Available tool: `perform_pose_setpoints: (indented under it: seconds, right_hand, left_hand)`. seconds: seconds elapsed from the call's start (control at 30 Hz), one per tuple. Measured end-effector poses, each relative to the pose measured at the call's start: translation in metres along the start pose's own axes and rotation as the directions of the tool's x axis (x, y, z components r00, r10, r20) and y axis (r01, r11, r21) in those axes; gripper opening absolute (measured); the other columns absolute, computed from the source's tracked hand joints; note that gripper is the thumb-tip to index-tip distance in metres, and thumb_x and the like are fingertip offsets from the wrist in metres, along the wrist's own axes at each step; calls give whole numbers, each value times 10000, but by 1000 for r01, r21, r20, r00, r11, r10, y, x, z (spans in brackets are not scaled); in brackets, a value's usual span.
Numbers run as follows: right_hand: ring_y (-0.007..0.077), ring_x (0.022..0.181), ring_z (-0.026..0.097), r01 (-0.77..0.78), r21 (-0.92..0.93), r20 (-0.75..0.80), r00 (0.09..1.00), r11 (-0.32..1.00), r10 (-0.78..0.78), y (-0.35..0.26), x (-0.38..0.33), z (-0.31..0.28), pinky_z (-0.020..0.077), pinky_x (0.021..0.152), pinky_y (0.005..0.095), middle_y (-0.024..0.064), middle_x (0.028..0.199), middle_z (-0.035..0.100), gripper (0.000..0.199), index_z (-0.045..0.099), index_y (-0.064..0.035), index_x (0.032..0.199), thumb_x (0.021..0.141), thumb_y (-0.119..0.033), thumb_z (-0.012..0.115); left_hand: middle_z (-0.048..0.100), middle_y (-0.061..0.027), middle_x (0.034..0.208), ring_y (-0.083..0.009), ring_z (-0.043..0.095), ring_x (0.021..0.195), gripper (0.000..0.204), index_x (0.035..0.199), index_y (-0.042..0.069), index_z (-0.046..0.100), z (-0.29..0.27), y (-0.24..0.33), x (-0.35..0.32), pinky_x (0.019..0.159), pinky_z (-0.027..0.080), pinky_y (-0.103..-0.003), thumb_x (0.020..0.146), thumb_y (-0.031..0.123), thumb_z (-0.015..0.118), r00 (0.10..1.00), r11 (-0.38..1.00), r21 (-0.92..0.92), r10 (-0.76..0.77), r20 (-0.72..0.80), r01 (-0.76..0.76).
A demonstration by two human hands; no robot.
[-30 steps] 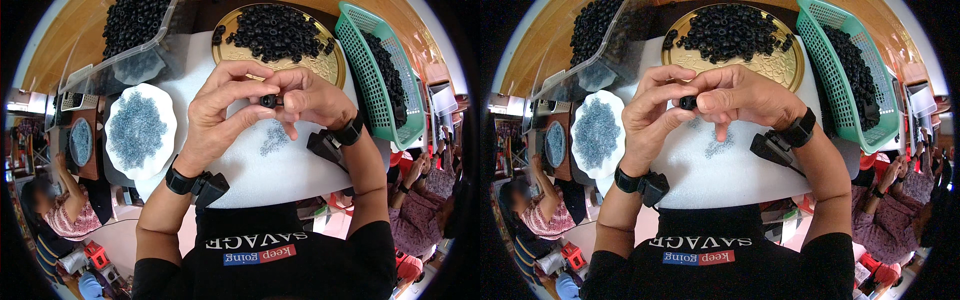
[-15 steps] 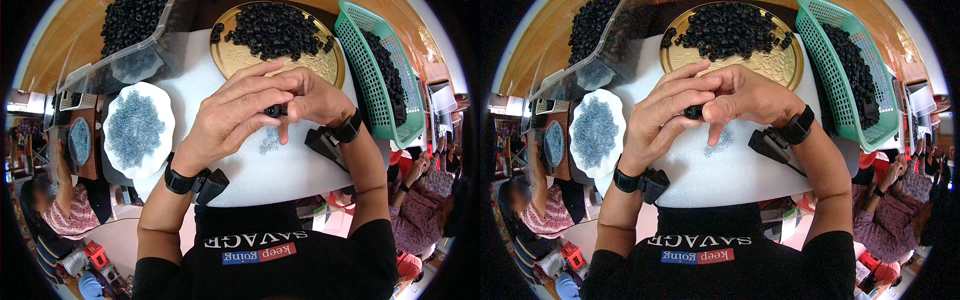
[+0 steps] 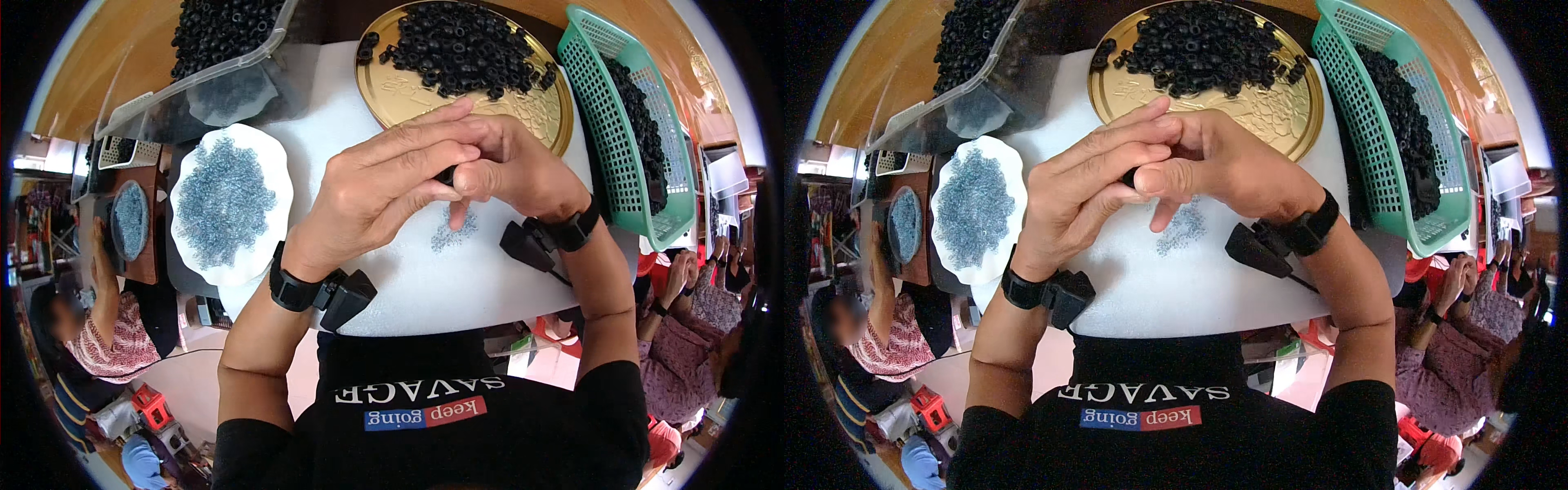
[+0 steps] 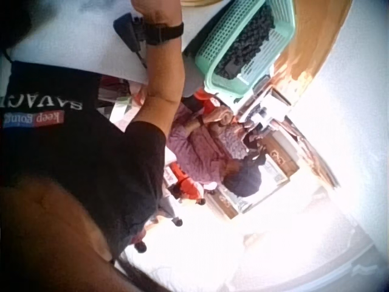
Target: Assembling small black plastic rings and components at a workstation.
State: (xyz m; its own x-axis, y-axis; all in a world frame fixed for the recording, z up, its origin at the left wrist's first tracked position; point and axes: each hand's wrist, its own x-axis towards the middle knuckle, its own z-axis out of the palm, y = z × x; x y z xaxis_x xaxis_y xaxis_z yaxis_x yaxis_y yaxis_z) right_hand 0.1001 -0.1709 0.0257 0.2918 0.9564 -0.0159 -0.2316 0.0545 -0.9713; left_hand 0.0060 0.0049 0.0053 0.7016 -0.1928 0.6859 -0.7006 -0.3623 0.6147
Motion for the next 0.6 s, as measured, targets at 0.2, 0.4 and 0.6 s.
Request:
perform_pose_setpoints:
  seconds: [0.2, 0.4, 0.6]
  right_hand:
    - [124, 628, 634, 124, 40, -67, 990, 992, -121, -19, -11, -15, 569, 627, 265, 51, 781, 626, 333, 589, 10, 1133, 909, -232, 632]
    - [142, 836, 477, 631, 712, -345, 696, 308, -630, -72, -48, -76, 491, 728, 257, 61, 1013, 465, 623, 367, 51, 1297, 833, -175, 714]
    - [156, 834, 507, 691, 702, -573, 691, 172, -441, -67, -66, -108, 510, 715, 261, 140, 1083, 488, 612, 286, 75, 1378, 908, -141, 615]
  left_hand:
    - [584, -149, 1262, -321, 513, 1231, 527, 1266, 38, 561, 6, 7, 7, 1008, 445, -409, 763, 87, 709, 982, 995, 4, -101, -157, 103]
    - [609, -143, 1229, -256, 590, 1118, 423, 1254, 28, 558, 7, 3, -7, 903, 501, -346, 853, 114, 660, 951, 981, -38, -191, -244, 188]
    - [667, -114, 1097, -162, 638, 972, 290, 1202, 5, 590, 12, 0, -6, 823, 517, -289, 933, 111, 570, 842, 880, -201, -471, -262, 430]
